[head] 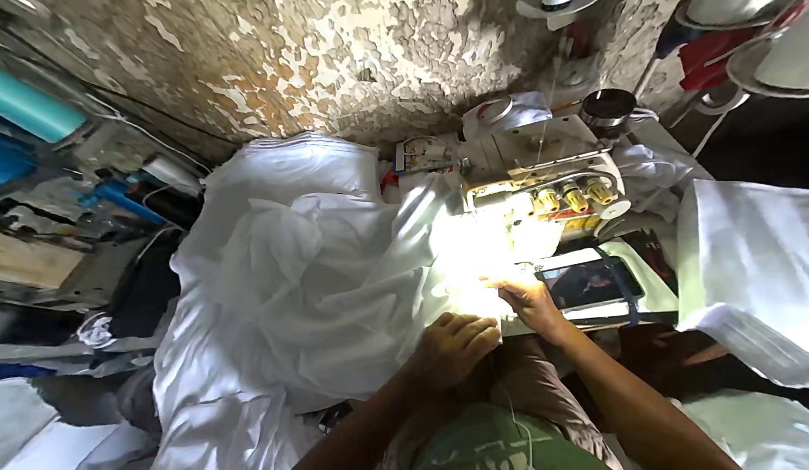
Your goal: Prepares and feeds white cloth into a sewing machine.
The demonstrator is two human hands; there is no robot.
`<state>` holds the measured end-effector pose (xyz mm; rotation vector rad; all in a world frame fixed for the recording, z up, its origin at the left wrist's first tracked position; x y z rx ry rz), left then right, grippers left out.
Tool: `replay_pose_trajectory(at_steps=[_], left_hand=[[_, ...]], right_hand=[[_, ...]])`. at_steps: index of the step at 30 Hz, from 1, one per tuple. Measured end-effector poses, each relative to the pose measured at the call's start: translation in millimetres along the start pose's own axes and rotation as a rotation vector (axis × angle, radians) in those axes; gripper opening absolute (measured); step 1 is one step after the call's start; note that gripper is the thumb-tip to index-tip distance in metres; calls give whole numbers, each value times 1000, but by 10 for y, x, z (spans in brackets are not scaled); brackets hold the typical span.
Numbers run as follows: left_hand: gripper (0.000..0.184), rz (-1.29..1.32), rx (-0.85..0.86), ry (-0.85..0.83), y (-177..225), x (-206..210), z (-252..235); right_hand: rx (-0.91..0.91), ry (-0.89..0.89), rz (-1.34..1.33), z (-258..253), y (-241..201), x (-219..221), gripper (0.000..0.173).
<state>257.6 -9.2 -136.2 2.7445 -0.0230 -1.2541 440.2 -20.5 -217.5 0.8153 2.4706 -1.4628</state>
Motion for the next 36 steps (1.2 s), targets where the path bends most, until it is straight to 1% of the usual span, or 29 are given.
replay_pose_trajectory(at_steps=[3, 5, 6, 7, 9, 10, 12, 13, 15, 17, 19, 23, 28, 31, 33, 36], left_hand=[[20, -17, -107, -68, 27, 196, 83], [20, -54, -172, -90, 3, 307, 87], [20, -64, -203, -86, -18, 349, 70], [20, -70, -231, -80, -44, 383, 45], [19, -82, -276, -57, -96, 440, -2], [19, -90, -293, -41, -125, 459, -27], [18, -108, -315, -19, -177, 478, -95], [17, -121, -323, -3, -205, 484, -129], [14, -148, -326, 32, -259, 492, -198], [12, -191, -321, 67, -303, 492, -271], [11, -227, -317, 82, -349, 497, -326], [10, -300, -285, 116, -493, 575, -349], [11, -319, -240, 80, -693, 610, -341], [11, -224, -241, 27, -847, 558, -355], [15, -132, -296, 5, -1009, 549, -351], [15, 63, -402, 14, -1289, 521, -396]], right_hand=[[-116, 76, 207, 21, -36, 22, 25], [-116, 123, 285, 53, -44, 63, 28], [-81, 162, 305, 81, -51, 87, 29], [-17, 207, 303, 113, -67, 112, 28], [187, 306, 239, 183, -104, 162, 21], [301, 351, 182, 208, -105, 190, 21], [512, 361, -5, 260, -95, 254, 29], [569, 347, -86, 283, -98, 295, 30], [617, 286, -166, 310, -132, 360, 31], [589, 248, -176, 317, -150, 388, 31], [535, 259, -163, 322, -127, 404, 33], [500, 280, -167, 318, -99, 398, 31], [449, 354, -182, 341, -104, 326, 29], [466, 354, -193, 342, -102, 295, 29], [461, 360, -194, 347, -101, 287, 29], [475, 363, -200, 338, -127, 264, 28]])
Point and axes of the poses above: each hand's wrist, its own z-axis away from the middle knuckle, its own x-axis out of the palm, y = z × x, the point moved 5 cm from there along -z, towards the middle knuckle, and after that the axes turned 1 degree about y, right-handed, at the moved point
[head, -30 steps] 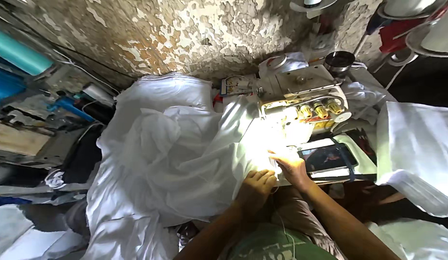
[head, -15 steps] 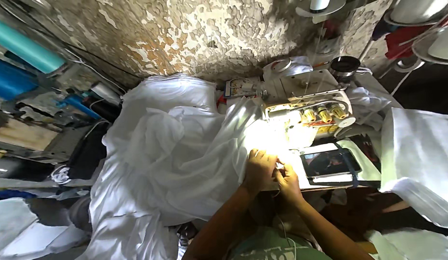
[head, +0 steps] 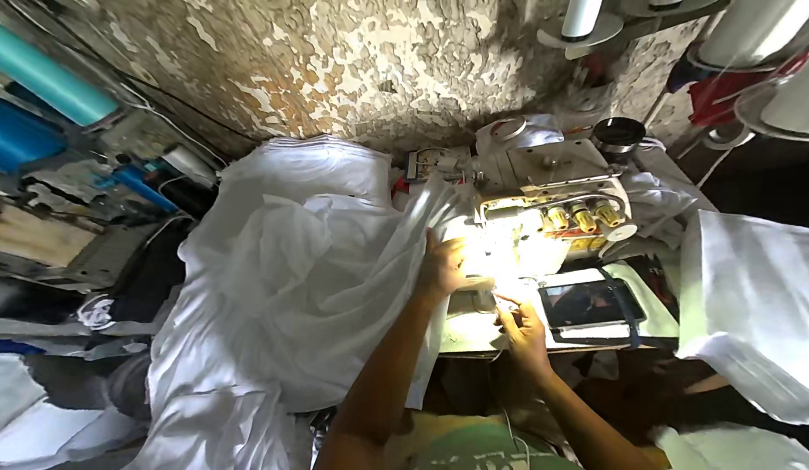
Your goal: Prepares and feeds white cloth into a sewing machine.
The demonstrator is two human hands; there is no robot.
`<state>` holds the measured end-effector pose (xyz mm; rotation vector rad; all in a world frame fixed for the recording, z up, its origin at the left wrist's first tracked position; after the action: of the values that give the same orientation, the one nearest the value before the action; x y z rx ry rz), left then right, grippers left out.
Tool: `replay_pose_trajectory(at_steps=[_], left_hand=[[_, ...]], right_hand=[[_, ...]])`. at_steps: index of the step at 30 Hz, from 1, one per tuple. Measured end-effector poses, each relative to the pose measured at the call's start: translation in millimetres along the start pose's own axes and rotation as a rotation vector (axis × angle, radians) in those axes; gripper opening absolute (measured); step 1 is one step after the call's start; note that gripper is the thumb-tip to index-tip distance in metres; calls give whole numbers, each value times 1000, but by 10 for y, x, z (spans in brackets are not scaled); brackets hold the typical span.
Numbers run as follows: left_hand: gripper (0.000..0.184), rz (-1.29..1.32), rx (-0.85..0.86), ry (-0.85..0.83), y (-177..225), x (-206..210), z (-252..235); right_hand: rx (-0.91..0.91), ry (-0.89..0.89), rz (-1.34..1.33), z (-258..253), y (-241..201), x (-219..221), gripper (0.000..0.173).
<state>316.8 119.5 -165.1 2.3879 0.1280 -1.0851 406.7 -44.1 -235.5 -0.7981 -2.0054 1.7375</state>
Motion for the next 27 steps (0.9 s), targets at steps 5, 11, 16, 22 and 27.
replay_pose_trajectory(at_steps=[5, 11, 16, 22, 27], left_hand=[[20, 35, -51, 10, -99, -52, -122], [22, -136, -285, 10, 228, -228, 193], [28, -108, -401, 58, 407, -297, 538], [30, 322, -300, -141, 970, -5, 987], [36, 301, -167, -138, 1114, -141, 797]], right_hand=[[40, 10, -57, 9, -58, 27, 27], [145, -188, -138, -77, -125, 282, 17], [427, -427, -320, -224, -155, 496, 35], [710, -87, -571, -268, -227, 260, 14], [585, 168, -590, -451, -92, -166, 21]])
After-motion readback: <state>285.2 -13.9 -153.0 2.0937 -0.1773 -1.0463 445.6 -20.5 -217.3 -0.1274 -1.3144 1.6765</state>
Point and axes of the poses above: each hand's wrist, its own z-axis away from the middle knuckle, its own x-axis out of the palm, y = z × x, the point moved 5 cm from there along -z, towards the middle knuckle, and after that the axes turned 1 degree about y, right-handed, at the moved point
